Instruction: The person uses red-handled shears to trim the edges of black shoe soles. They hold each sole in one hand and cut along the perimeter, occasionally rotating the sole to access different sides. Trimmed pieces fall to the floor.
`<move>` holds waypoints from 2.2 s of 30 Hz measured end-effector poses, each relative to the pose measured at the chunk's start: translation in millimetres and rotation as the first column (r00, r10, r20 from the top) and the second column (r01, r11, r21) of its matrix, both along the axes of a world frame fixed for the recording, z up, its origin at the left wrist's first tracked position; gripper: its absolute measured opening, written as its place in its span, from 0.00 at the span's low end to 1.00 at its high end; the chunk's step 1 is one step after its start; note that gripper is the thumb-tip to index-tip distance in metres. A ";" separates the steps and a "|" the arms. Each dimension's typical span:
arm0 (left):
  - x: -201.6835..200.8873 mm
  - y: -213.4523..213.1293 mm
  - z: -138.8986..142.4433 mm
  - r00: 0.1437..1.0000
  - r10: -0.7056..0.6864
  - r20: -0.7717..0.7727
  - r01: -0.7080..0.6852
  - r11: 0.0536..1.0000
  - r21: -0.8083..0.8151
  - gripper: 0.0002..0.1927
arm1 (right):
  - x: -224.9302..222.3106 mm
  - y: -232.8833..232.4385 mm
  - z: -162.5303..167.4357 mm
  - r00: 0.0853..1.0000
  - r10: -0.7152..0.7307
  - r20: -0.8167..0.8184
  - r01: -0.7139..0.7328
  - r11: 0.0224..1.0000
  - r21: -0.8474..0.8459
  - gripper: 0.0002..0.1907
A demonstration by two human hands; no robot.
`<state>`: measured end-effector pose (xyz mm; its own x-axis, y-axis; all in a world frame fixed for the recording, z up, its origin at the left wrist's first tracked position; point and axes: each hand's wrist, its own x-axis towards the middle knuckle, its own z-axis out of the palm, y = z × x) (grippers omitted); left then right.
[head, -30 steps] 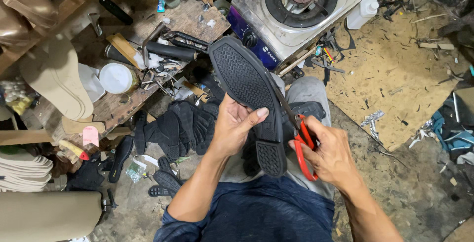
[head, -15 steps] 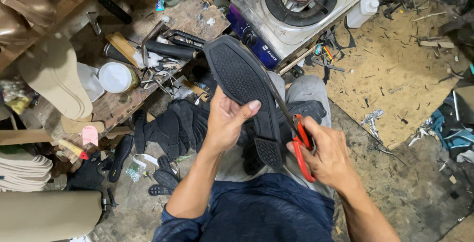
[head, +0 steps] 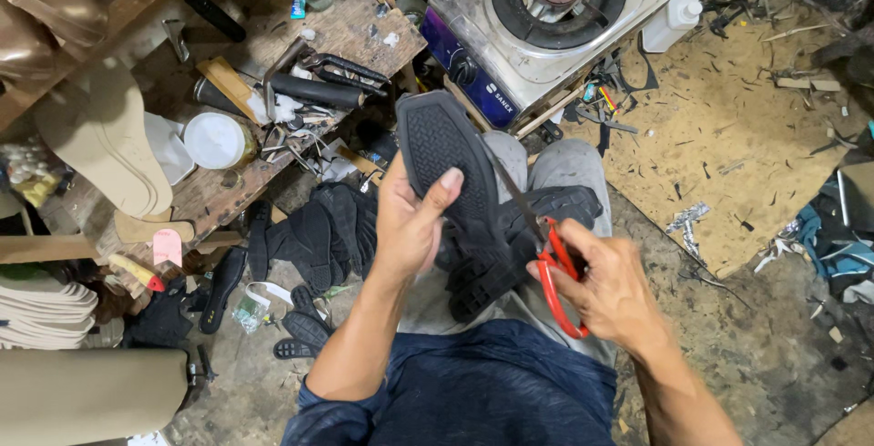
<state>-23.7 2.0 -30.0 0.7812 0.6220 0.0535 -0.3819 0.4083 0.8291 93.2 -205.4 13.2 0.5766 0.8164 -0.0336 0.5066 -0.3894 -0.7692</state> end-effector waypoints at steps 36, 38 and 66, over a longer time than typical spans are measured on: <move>3.1 -14.3 -3.0 0.997 -0.033 0.070 0.042 0.990 -0.135 0.26 | -8.4 11.2 4.2 0.991 -0.027 0.128 0.026 1.000 0.015 0.21; 1.8 -12.2 -3.2 0.998 -0.036 0.051 0.042 0.991 -0.126 0.26 | -7.4 7.8 3.8 0.992 -0.026 0.122 0.025 1.000 0.009 0.19; 4.8 -7.7 2.5 0.995 -0.097 0.037 0.099 0.993 -0.061 0.16 | -8.6 8.0 -4.9 0.990 -0.084 0.113 0.082 0.996 0.015 0.18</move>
